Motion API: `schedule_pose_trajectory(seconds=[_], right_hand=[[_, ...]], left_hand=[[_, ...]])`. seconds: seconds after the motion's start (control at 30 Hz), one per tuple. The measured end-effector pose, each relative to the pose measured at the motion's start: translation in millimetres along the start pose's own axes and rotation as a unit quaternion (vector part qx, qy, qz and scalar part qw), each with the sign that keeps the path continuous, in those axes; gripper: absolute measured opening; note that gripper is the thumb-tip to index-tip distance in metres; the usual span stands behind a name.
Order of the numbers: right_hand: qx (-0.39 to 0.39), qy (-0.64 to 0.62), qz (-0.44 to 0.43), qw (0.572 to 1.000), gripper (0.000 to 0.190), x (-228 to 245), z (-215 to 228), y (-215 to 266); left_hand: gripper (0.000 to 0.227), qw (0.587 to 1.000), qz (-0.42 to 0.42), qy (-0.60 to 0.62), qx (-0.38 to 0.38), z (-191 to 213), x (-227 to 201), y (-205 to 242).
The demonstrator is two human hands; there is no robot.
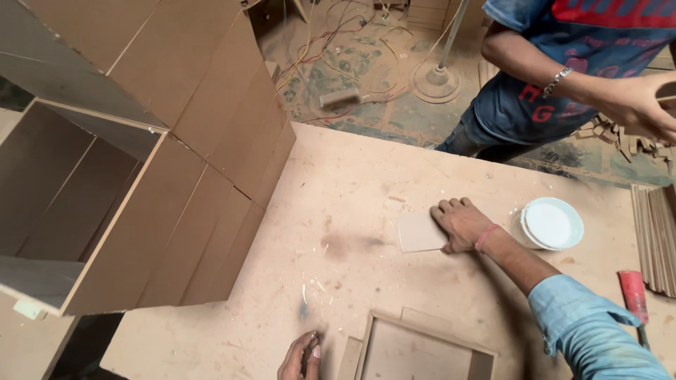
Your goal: The person assembles a small cardboard box by aligning pre-cut panels and securing them with a pneumatic nail gun. They repeatedly position the box, fire nails into the corners, and reposition the unit to complete the assembly.
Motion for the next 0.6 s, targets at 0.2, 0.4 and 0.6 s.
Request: schedule_pose_trajectory(seconds=[0.2, 0.4, 0.6], right_hand=[[-0.121, -0.110, -0.053, 0.985, 0.097, 26, 32, 76], [-0.246, -0.692, -0.060, 0.676, 0.085, 56, 13, 230], [-0.482, -0.804, -0.200, 0.285, 0.053, 164, -100, 366]], left_hand=[[0.032, 0.998, -0.014, 0.014, 0.055, 16, -70, 14], [0.034, 0.983, -0.078, 0.009, 0.164, 13, -132, 8], [0.038, 0.905, -0.282, -0.046, 0.315, 21, -172, 2]])
Point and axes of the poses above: each hand's wrist, its own y-axis away from the middle knuckle, its own z-axis out of the back of the hand, x = y × z, the point moved 7 cm from there along -y, towards the middle knuckle, and after that the axes turned 4 degrees about -y, right-handed, at the moved point
